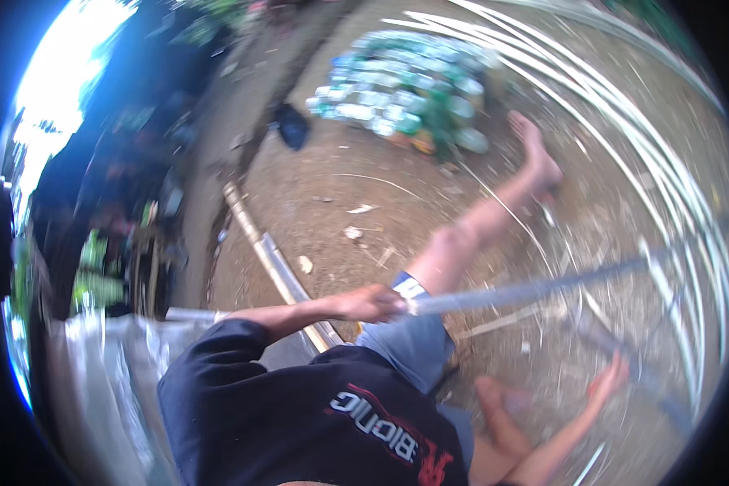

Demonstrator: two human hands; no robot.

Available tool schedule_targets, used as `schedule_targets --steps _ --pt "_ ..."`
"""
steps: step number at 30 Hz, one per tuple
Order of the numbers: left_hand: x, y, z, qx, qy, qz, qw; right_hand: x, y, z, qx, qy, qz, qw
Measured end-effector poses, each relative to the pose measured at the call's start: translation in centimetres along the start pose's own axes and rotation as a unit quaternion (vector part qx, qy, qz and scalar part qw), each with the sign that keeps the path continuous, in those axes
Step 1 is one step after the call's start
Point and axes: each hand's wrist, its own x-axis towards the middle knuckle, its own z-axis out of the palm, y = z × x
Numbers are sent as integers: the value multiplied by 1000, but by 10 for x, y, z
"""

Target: The person shaves a thin strip of bamboo using a large knife while sitting on the ground, periodically picking up and inspecting other bamboo strips.

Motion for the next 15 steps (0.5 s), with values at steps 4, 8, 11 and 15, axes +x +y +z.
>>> schedule_targets --steps 4,8,11,15 --pt "-5 -16 28 173 104 217 955 -51 -8 -19 -6 -33 65 997" --pt "-13 -24 47 146 112 233 955 -99 -65 -6 85 -14 166 982" --pt "-6 -28 53 171 115 222 953 -128 -101 -5 166 -49 194 966" --pt "7 -22 63 189 80 207 957 -169 -124 1 233 -56 215 947"
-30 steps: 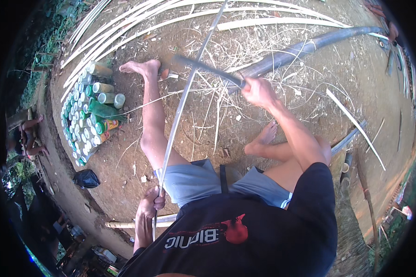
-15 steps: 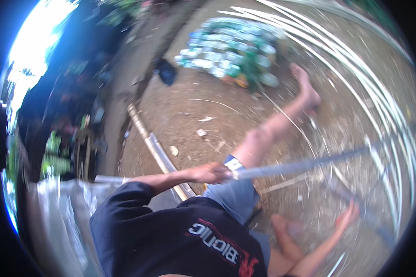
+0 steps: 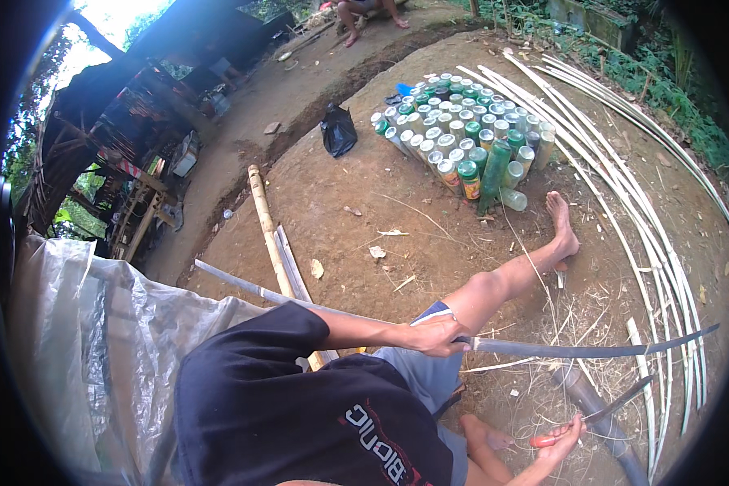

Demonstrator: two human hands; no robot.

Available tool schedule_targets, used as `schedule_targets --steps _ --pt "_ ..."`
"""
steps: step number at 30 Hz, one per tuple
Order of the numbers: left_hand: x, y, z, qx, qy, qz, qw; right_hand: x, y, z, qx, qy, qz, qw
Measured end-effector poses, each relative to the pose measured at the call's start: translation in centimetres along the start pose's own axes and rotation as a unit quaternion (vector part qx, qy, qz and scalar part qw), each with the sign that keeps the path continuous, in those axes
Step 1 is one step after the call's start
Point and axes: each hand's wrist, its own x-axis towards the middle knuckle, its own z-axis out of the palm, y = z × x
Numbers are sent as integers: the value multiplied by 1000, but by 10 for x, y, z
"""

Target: The person shaves a thin strip of bamboo using a large knife while sitting on the ground, periodically picking up and inspecting other bamboo strips.

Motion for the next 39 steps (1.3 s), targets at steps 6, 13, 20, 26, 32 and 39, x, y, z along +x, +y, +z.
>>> schedule_targets --steps 6,13,20,26,32,39 --pt "48 -19 33 -20 -147 21 989 -66 38 14 42 28 34 998" --pt "57 -7 63 -37 -77 -20 996 -141 61 21 -500 5 -178 847" --pt "47 16 38 19 -50 18 998 -163 67 22 -654 -20 -221 723" --pt "40 12 35 63 -48 -5 997 -141 42 22 -660 -65 -185 725" --pt "22 24 34 81 -21 28 996 -90 20 4 -569 24 -171 804" --pt "4 29 24 81 -44 -4 996 -84 16 -4 -652 -28 -192 733"
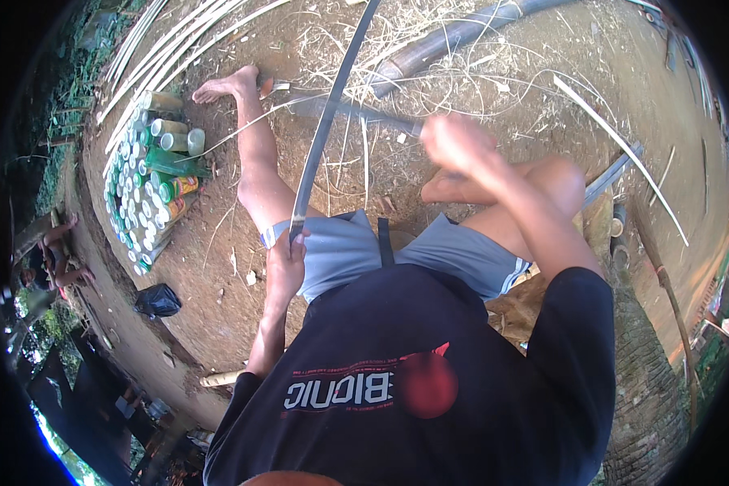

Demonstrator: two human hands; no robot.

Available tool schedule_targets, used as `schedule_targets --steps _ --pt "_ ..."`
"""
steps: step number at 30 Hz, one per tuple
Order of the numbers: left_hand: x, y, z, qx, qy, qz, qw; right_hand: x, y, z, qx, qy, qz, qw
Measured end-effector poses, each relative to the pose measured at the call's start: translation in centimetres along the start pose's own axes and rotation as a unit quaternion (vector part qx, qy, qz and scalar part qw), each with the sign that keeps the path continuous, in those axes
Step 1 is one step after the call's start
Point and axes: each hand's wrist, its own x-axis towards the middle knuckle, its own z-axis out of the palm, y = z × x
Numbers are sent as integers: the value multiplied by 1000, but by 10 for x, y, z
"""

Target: The person shaves a thin strip of bamboo using a large knife while sitting on the ground, periodically picking up and inspecting other bamboo strips.

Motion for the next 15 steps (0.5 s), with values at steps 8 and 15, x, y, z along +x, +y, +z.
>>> schedule_targets --steps 8,15 --pt "-39 -17 -16 14 -13 -23 1000 20 1 -29 15 -45 31 998" --pt "-79 -39 -26 0 -7 -35 999 33 27 -13 35 -48 -6 998"
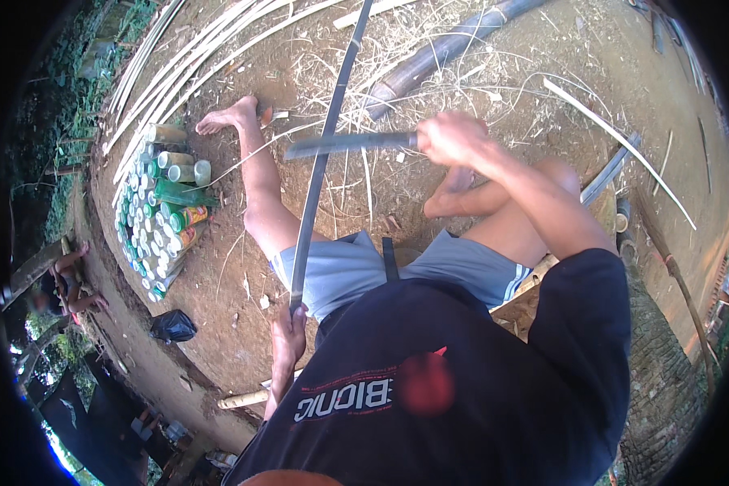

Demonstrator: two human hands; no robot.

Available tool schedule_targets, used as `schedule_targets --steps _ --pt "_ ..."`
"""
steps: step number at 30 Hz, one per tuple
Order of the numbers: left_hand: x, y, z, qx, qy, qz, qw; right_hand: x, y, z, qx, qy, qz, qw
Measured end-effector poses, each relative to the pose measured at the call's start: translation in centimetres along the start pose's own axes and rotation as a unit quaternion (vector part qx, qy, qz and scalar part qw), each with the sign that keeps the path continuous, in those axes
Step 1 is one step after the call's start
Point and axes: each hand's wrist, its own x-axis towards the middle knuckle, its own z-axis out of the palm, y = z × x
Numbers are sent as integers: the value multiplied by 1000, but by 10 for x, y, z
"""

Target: The person shaves a thin strip of bamboo using a large knife while sitting on the ground, periodically picking up and inspecting other bamboo strips.

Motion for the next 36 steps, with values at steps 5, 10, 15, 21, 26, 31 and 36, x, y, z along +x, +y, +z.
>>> schedule_targets --steps 5,10,15,21,26,31,36 --pt "-12 -9 -3 27 -30 -43 998 33 22 -14 100 5 108 989" --pt "-40 -34 -8 36 -64 -67 995 46 37 -14 29 32 52 998" --pt "-70 -53 -14 31 -53 -76 995 30 1 -17 39 -63 19 997" --pt "-98 -74 -14 -9 -60 -83 995 73 40 -2 87 19 153 984" --pt "-100 -117 -10 46 -88 -39 994 78 32 15 60 1 107 992" --pt "23 -63 -21 228 51 15 972 71 22 18 84 -14 117 989" --pt "174 4 23 -149 -10 60 987 80 15 30 91 -34 128 987"
